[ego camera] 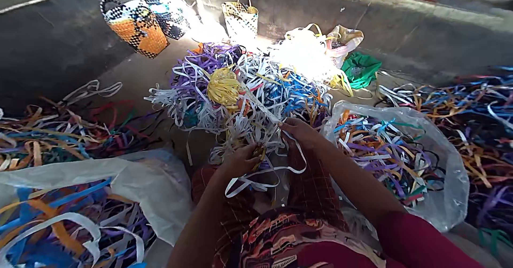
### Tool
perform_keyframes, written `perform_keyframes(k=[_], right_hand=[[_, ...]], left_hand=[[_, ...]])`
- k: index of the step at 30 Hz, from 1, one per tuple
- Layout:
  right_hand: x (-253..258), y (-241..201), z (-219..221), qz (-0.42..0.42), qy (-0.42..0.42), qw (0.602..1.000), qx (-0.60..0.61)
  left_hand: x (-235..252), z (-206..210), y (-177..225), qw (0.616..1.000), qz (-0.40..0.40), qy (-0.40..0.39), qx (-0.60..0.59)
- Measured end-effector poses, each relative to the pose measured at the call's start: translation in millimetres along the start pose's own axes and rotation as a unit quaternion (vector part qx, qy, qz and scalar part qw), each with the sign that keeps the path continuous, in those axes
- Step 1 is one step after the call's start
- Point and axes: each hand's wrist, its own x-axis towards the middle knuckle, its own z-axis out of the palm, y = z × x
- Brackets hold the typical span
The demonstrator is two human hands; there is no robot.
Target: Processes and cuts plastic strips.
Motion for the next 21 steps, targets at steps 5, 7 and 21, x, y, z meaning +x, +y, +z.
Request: perform_keyframes(k=[5, 7, 21], right_hand=[[-14.6, 47.7, -1.8, -0.01, 0.144, 0.977, 0.158], [-28.2, 62.1, -12.6, -0.035, 0.201, 0.954, 0.218], [-45.5, 58.2, 11.3, -0.056, 0.296, 0.895, 0.328]], left_hand=[[12.4, 22.8, 11.4, 0.993, -0.01, -0.031, 0.114], [19.2, 31.7, 13.4, 0.986, 0.003, -0.049, 0.157], [67.8, 94.6, 65.8, 0.972, 0.055, 0.18, -0.138]])
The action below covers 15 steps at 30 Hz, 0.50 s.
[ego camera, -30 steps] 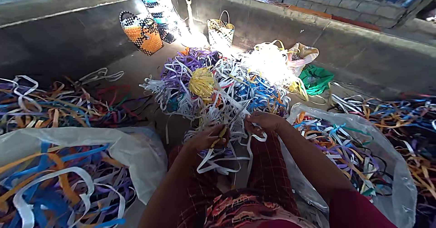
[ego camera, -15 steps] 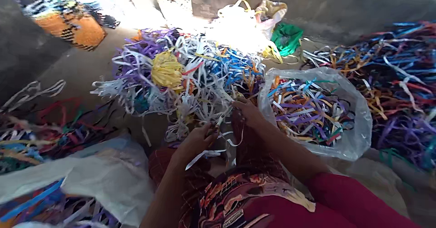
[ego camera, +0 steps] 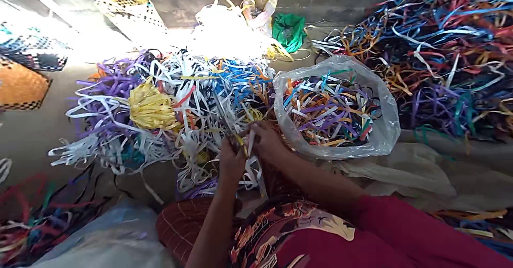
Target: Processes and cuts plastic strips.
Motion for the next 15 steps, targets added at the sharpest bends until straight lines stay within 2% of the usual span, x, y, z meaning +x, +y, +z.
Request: perform_keyframes(k=[2, 4, 5, 7, 9, 11, 13, 15], right_hand=[[-8.3, 10.8, 24.7, 0.003, -0.024, 0.999, -0.025], [-9.6, 16.9, 19.6, -0.012, -0.064, 0.996, -0.055], [-7.8, 20.4, 9.0, -0.03, -0.083, 0.994, -0.069], [-4.0, 28.3, -19.0, -0.056, -0.07, 0.992, -0.084], [-2.6, 38.3, -56.3, -0.045, -0.026, 0.995, -0.081], [-6.2, 46.7, -89.5, 0.002, -0.011, 0.999, -0.045], [-16.2, 45.0, -100.7, 0.071, -0.096, 0.992, -0.046], [-27.4, 40.2, -84.3, 0.138, -0.275, 0.947, -0.094]], left_hand=[[-0.2, 4.2, 1.7, 0.999, -0.025, 0.037, -0.017], [-3.6, -4.2, -7.7, 0.997, -0.027, 0.063, -0.042], [-6.2, -11.4, -12.9, 0.995, -0.019, 0.075, -0.06], [-12.8, -28.2, -22.8, 0.99, 0.0, 0.107, -0.097], [-17.9, -42.8, -32.7, 0.981, 0.012, 0.14, -0.134], [-19.4, -47.8, -36.6, 0.97, 0.01, 0.164, -0.181], [-17.9, -44.8, -31.9, 0.963, 0.008, 0.165, -0.211], [-15.2, -35.0, -21.5, 0.963, 0.045, 0.137, -0.229]])
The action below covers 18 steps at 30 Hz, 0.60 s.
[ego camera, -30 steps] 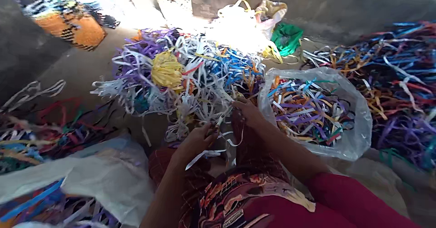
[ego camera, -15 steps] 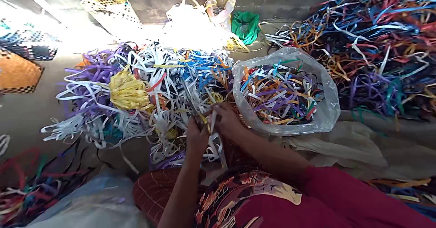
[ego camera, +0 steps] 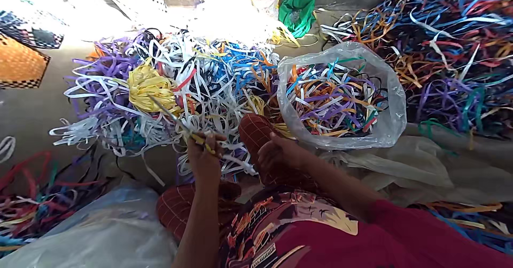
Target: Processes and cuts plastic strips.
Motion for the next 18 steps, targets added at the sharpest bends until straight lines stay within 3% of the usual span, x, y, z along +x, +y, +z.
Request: perform_keyframes(k=[2, 4, 6, 9, 13, 15, 16, 17, 18], right_hand=[[13.3, -5.3, 32.9, 0.007, -0.163, 0.987, -0.003], [33.8, -23.6, 61.1, -0.035, -0.179, 0.98, 0.081], [59.1, -62.5, 75.7, -0.087, -0.057, 0.982, 0.159], [105.2, -143.9, 65.9, -0.176, 0.134, 0.952, 0.212], [142.1, -233.0, 39.5, -0.231, 0.18, 0.918, 0.267], [150.0, -263.5, 31.4, -0.256, 0.201, 0.9, 0.29], [153.4, -275.6, 26.5, -0.263, 0.211, 0.889, 0.309], [157.7, -287.3, 20.1, -0.266, 0.225, 0.88, 0.324], [161.6, -297.0, 12.8, -0.27, 0.243, 0.872, 0.328]], left_hand=[[-3.2, 16.9, 7.1, 0.997, 0.046, -0.056, -0.019], [-9.8, 31.2, 19.3, 0.99, 0.092, -0.102, -0.023], [-17.3, 32.2, 31.1, 0.986, 0.122, -0.116, -0.021], [-26.9, -1.3, 49.4, 0.991, 0.101, -0.065, -0.057], [-38.0, -105.6, 76.7, 0.976, 0.074, 0.062, -0.195], [-56.6, -185.5, 83.5, 0.965, 0.119, 0.131, -0.193], [-72.9, -236.5, 82.1, 0.966, 0.163, 0.128, -0.156], [-94.9, -295.2, 79.6, 0.97, 0.222, 0.049, -0.083], [-120.1, -353.8, 91.3, 0.956, 0.263, -0.116, 0.063]])
